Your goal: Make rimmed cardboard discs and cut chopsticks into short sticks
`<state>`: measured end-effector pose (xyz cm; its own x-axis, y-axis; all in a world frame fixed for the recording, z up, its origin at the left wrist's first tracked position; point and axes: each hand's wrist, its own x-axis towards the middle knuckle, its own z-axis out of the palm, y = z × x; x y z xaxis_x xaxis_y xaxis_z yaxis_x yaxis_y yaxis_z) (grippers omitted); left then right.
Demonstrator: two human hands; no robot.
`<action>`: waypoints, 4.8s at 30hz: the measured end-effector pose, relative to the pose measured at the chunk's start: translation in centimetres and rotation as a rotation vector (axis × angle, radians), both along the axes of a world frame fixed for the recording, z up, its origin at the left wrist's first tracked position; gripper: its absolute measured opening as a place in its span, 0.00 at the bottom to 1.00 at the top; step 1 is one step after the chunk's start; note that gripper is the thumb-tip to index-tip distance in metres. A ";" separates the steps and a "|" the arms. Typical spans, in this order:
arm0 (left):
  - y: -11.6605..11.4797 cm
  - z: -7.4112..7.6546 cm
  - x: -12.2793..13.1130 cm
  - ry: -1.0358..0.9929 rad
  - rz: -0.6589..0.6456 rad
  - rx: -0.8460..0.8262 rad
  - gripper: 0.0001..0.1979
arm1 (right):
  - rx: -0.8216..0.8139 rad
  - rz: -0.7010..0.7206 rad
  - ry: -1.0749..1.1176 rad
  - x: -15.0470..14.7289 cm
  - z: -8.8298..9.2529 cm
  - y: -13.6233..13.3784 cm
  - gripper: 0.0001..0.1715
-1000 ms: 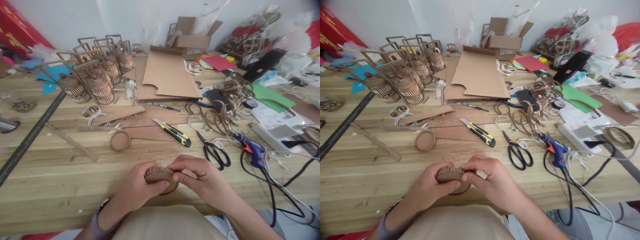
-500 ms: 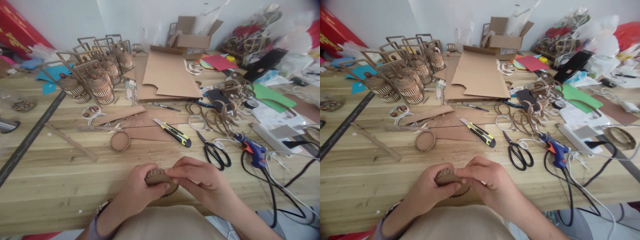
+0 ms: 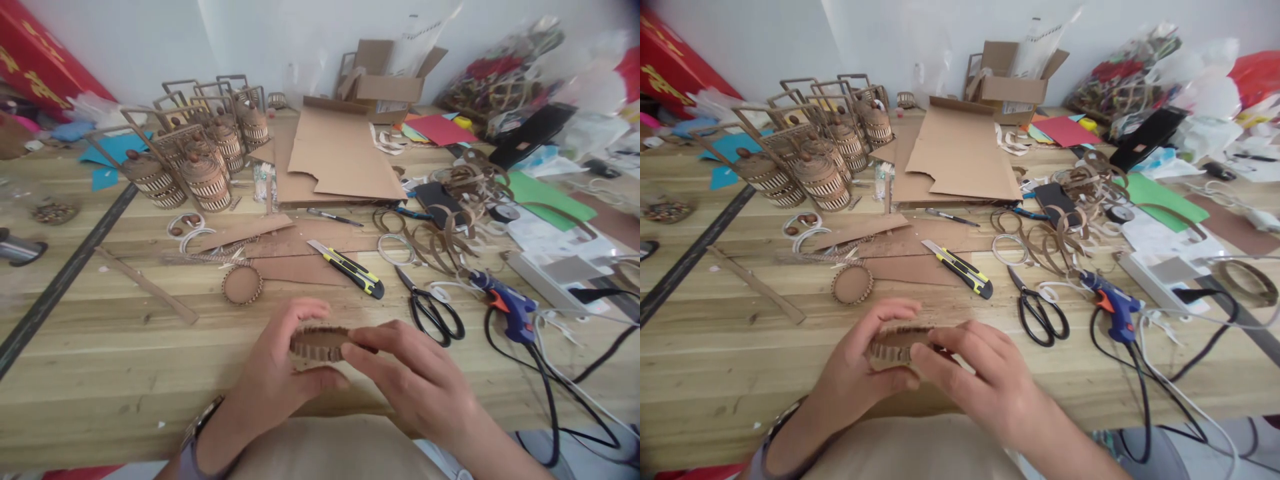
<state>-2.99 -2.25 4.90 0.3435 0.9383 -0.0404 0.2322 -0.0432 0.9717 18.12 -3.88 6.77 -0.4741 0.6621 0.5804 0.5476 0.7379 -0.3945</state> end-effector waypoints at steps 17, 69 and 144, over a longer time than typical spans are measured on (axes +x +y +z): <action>-0.5 -0.8 0.7 -0.310 0.146 -0.209 0.50 | 0.247 0.031 -0.070 0.1 -0.9 0.1 0.09; -1.1 -3.0 1.8 -0.138 0.234 -0.199 0.22 | -0.876 -0.252 0.571 -3.1 -5.8 1.1 0.23; 24.7 0.3 2.8 1.181 -0.225 0.866 0.22 | -0.372 -0.412 -0.647 0.4 -6.8 11.8 0.25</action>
